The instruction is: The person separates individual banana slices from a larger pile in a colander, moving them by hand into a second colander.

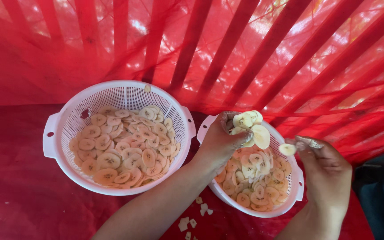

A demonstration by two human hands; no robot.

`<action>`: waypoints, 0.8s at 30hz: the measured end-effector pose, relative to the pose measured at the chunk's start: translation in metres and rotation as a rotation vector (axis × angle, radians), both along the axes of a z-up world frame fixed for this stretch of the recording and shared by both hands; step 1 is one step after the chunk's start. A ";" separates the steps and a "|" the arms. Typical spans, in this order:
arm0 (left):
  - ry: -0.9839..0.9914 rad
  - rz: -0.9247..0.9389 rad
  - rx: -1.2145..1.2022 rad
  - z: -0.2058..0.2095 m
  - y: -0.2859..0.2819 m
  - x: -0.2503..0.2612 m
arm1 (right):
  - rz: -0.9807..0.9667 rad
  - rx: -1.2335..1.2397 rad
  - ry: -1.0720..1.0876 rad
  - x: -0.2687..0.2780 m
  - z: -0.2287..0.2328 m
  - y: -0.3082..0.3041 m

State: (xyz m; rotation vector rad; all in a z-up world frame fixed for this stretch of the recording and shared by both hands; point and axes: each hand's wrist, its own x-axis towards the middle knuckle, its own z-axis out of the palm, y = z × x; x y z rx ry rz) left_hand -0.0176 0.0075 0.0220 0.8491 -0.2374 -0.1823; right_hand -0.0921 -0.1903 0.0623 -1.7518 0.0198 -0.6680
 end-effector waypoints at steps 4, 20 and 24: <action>-0.015 0.031 0.024 -0.005 -0.003 0.002 | 0.035 -0.133 0.018 0.002 -0.003 0.007; 0.077 -0.145 -0.140 -0.005 0.000 0.006 | -0.089 -0.191 0.011 0.012 -0.014 0.007; 0.070 -0.205 -0.139 -0.004 0.001 0.005 | -0.182 -0.433 0.108 0.011 -0.006 0.016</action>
